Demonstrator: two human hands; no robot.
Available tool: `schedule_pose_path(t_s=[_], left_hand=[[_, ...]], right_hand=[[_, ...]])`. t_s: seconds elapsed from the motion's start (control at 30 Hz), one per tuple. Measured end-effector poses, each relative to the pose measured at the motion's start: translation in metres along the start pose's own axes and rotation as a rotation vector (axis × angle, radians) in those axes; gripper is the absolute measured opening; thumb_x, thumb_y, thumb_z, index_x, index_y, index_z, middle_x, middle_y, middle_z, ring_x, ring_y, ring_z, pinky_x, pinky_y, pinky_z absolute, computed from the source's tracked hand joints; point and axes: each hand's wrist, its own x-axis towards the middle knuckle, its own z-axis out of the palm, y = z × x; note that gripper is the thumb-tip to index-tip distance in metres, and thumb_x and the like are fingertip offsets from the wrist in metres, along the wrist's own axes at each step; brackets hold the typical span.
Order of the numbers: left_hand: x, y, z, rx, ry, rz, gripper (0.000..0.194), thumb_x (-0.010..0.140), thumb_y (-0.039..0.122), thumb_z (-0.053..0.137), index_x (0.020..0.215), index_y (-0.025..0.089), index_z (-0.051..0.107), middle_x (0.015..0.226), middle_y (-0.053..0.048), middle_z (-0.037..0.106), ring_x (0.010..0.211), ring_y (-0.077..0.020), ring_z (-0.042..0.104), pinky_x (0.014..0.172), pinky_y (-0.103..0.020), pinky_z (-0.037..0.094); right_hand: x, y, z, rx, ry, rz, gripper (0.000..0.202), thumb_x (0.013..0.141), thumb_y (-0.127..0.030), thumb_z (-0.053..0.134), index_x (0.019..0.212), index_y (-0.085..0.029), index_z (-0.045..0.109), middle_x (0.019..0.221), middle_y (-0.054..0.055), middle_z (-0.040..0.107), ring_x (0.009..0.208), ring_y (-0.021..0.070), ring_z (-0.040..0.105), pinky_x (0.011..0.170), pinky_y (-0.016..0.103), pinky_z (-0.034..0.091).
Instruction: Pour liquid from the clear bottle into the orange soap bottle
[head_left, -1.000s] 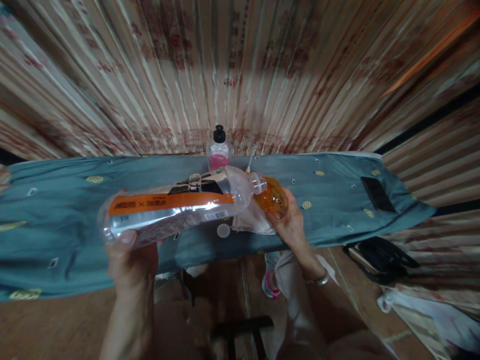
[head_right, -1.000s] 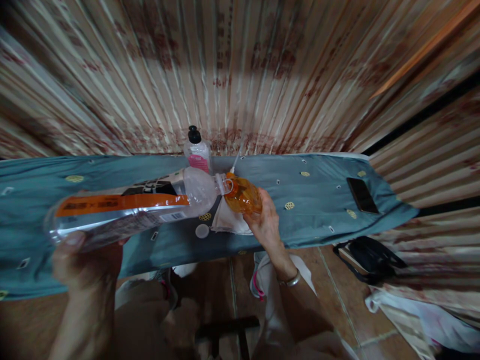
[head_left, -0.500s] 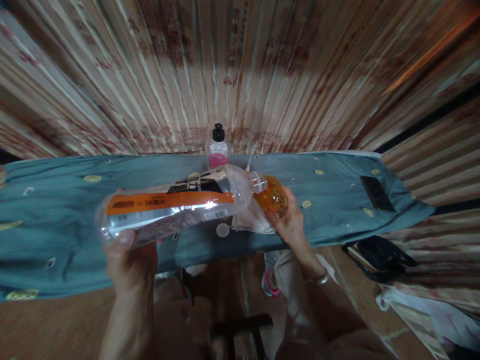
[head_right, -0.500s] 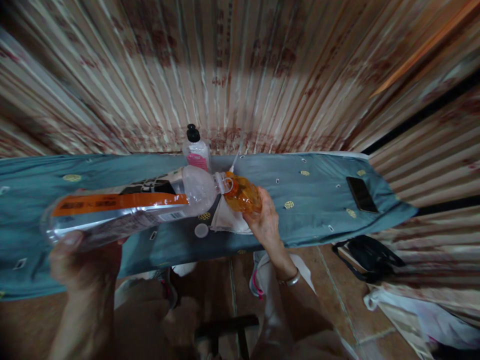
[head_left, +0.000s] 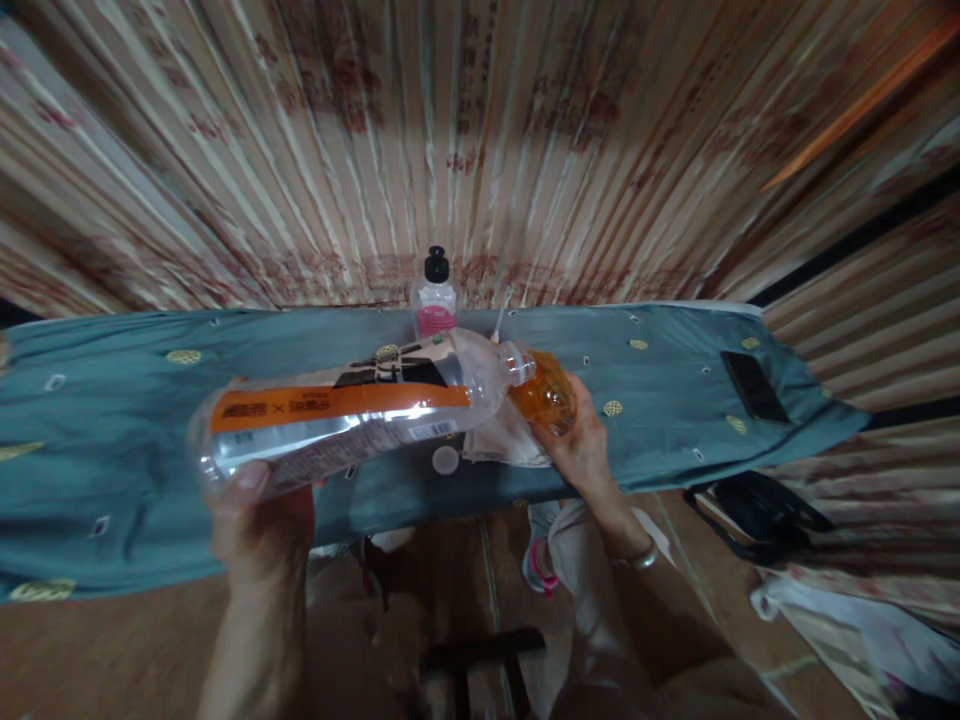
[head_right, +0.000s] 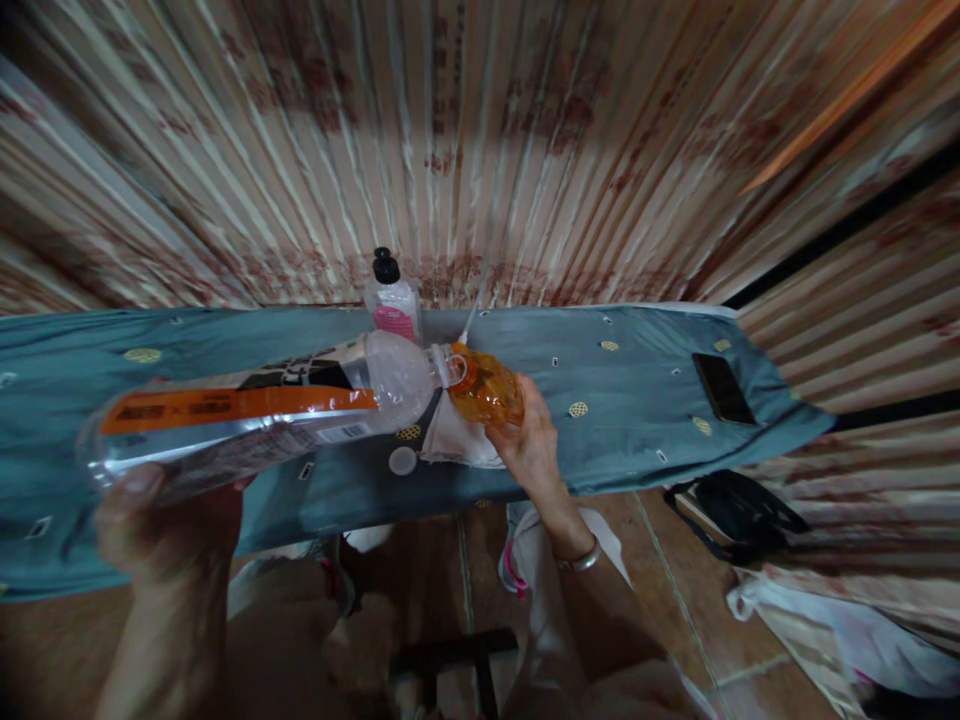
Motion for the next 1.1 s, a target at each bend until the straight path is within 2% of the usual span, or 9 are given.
schedule_pose_path(t_s=[0.2, 0.4, 0.57, 0.7, 1.1], left_hand=[[-0.0004, 0.0004, 0.0000, 0.013, 0.010, -0.008, 0.053, 0.049, 0.040, 0.087, 0.099, 0.024, 0.078, 0.087, -0.001, 0.066, 0.061, -0.0143, 0.052, 0.033, -0.021, 0.033], [0.0005, -0.0008, -0.0007, 0.012, 0.001, -0.001, 0.061, 0.049, 0.042, 0.087, 0.107, 0.026, 0.077, 0.089, -0.002, 0.067, 0.062, -0.0144, 0.052, 0.036, -0.019, 0.029], [0.0007, -0.0005, 0.0005, 0.035, 0.008, 0.014, 0.056, 0.051, 0.041, 0.084, 0.104, 0.024, 0.077, 0.097, -0.005, 0.072, 0.064, -0.0147, 0.053, 0.037, -0.020, 0.031], [-0.0008, 0.0002, 0.0012, 0.038, 0.028, -0.002, 0.047, 0.050, 0.040, 0.084, 0.095, 0.026, 0.080, 0.089, -0.002, 0.070, 0.063, -0.0154, 0.052, 0.034, -0.021, 0.031], [-0.0012, 0.0024, 0.0021, 0.013, -0.017, 0.022, 0.050, 0.050, 0.041, 0.089, 0.097, 0.027, 0.077, 0.084, -0.001, 0.065, 0.058, -0.0132, 0.052, 0.035, -0.020, 0.033]], right_hand=[[0.0007, -0.0008, 0.0005, 0.015, 0.000, -0.025, 0.085, 0.079, -0.050, 0.079, 0.154, -0.023, 0.049, 0.149, 0.016, 0.070, 0.134, 0.0396, 0.070, 0.113, 0.062, 0.059], [0.0010, -0.0031, 0.0004, 0.020, 0.000, 0.002, 0.083, 0.079, -0.049, 0.079, 0.152, -0.022, 0.051, 0.152, 0.016, 0.068, 0.136, 0.0401, 0.069, 0.116, 0.060, 0.058], [0.0014, -0.0009, 0.0014, 0.012, 0.028, -0.037, 0.083, 0.078, -0.050, 0.080, 0.152, -0.021, 0.053, 0.150, 0.017, 0.070, 0.134, 0.0379, 0.070, 0.114, 0.057, 0.060], [0.0009, 0.0005, 0.0020, 0.001, 0.031, -0.048, 0.083, 0.078, -0.048, 0.079, 0.153, -0.024, 0.053, 0.150, 0.014, 0.070, 0.135, 0.0369, 0.070, 0.113, 0.057, 0.060], [0.0006, -0.0009, 0.0009, 0.008, 0.014, -0.032, 0.083, 0.079, -0.047, 0.080, 0.154, -0.024, 0.051, 0.150, 0.015, 0.070, 0.134, 0.0377, 0.070, 0.113, 0.059, 0.060]])
